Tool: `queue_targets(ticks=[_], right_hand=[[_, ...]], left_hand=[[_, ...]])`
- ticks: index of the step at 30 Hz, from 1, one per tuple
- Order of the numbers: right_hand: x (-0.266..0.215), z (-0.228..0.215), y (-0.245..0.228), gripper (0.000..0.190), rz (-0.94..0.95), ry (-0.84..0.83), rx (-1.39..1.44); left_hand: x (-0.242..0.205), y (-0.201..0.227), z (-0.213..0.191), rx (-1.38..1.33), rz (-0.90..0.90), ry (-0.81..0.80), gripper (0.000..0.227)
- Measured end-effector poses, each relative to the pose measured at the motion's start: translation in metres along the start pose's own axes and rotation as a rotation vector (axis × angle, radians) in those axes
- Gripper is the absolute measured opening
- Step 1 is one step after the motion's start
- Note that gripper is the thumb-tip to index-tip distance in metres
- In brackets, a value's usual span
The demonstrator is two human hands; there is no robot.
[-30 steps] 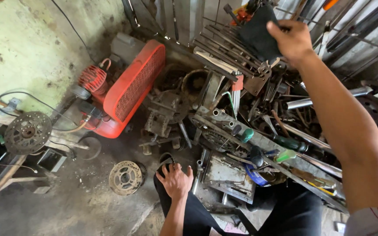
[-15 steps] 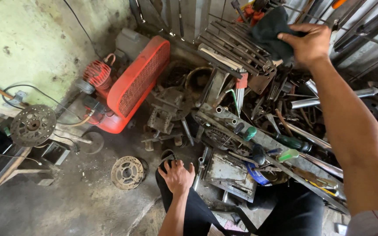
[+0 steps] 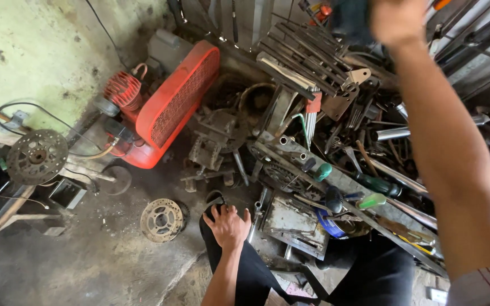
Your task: The person sits in a cluttered workshop and organizes various metal tools and parts. They pick up items from a pile, wipe them with a dark cloth, and place them onto a wall-mounted grid rack. The person handles wrenches, metal rods, and pliers, cleaning them before arranging them on the rack.
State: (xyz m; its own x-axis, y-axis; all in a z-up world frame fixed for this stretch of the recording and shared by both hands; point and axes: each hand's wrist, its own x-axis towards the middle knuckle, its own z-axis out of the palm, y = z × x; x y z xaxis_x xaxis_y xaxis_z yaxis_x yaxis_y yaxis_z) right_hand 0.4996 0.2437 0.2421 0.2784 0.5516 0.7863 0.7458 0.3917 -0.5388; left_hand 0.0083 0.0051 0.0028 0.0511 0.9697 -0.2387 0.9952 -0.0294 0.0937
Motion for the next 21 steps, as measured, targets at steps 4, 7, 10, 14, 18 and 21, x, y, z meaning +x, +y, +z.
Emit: queue_targets(ticks=[4,7,10,14,18,21], right_hand=[[-0.002,0.075,-0.022,0.041,-0.099,-0.174,-0.5],[-0.003,0.102,-0.055,0.045,-0.016,-0.301,-0.602],[-0.002,0.1,-0.064,0.046,0.046,-0.394,-0.561],[0.009,0.091,-0.09,0.057,0.037,-0.491,-0.6],[0.002,0.099,-0.077,0.051,0.08,-0.432,-0.588],[-0.001,0.101,-0.051,0.043,0.092,-0.302,-0.514]], left_hand=[[-0.005,0.002,-0.01,-0.013,0.001,0.039,0.054],[-0.001,-0.001,-0.012,-0.023,-0.006,0.006,0.054],[-0.003,0.0,-0.011,-0.047,-0.004,0.034,0.053],[0.002,0.003,-0.001,-0.036,0.013,0.05,0.053],[0.004,0.01,-0.007,-0.011,0.009,-0.03,0.055],[0.003,0.007,0.0,-0.009,0.005,-0.026,0.054]])
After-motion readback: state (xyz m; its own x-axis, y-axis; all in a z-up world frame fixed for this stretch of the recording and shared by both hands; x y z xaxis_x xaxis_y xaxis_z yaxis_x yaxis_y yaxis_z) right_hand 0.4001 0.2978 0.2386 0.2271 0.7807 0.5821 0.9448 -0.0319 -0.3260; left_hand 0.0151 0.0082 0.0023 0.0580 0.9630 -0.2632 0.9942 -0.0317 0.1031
